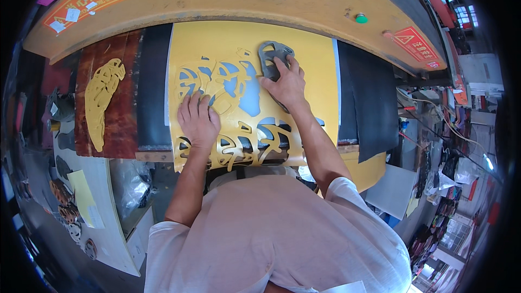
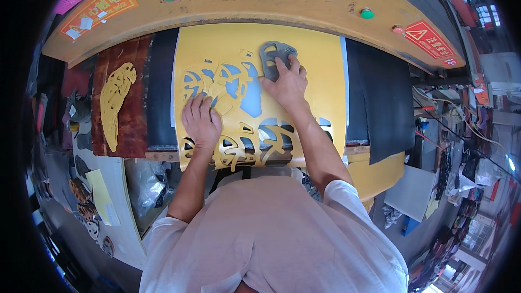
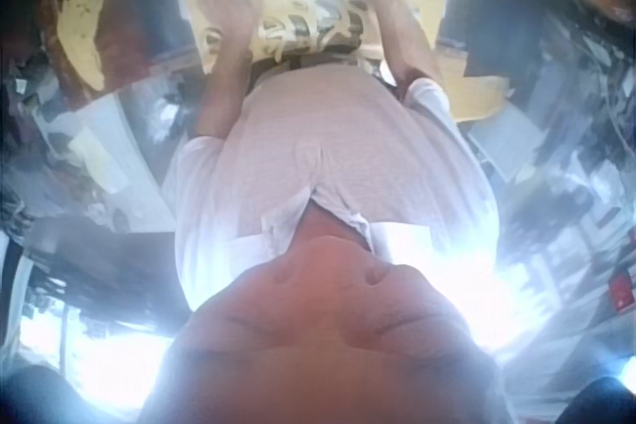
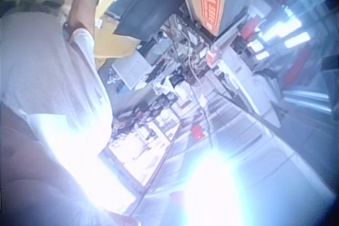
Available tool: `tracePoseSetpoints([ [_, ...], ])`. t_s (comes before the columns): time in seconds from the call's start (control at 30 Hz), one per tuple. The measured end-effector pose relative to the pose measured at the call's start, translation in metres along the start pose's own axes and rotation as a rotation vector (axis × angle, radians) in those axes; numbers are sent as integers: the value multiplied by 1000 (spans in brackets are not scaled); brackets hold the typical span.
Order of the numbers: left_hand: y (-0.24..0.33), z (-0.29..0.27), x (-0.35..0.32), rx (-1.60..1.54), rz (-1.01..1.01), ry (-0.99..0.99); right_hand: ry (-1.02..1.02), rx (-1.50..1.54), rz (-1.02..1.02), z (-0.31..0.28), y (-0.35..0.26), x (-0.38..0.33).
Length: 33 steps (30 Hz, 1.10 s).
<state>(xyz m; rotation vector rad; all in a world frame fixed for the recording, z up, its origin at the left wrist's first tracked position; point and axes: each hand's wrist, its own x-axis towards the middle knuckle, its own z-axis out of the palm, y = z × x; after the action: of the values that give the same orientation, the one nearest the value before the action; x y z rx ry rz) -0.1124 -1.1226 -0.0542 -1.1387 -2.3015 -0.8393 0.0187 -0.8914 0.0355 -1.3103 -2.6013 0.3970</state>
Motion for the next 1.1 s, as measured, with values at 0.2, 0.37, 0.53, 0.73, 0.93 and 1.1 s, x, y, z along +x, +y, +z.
tracePoseSetpoints([
  [0.2,-1,2,-4,2,-8,22,213,392,85,-6,64,-43],
  [0.37,-1,2,-7,-14,-18,8,301,358,86,-1,129,-118],
  [0.53,1,-1,-11,-18,-17,-1,235,590,196,9,149,-162],
  [0.73,2,-6,-8,-5,40,-1,346,442,146,14,142,-168],
  [0.93,-1,-24,-16,-57,36,-167,380,390,140,13,139,-168],
  [1.1,10,-36,-46,-51,60,-181,363,383,141,14,140,-168],
])
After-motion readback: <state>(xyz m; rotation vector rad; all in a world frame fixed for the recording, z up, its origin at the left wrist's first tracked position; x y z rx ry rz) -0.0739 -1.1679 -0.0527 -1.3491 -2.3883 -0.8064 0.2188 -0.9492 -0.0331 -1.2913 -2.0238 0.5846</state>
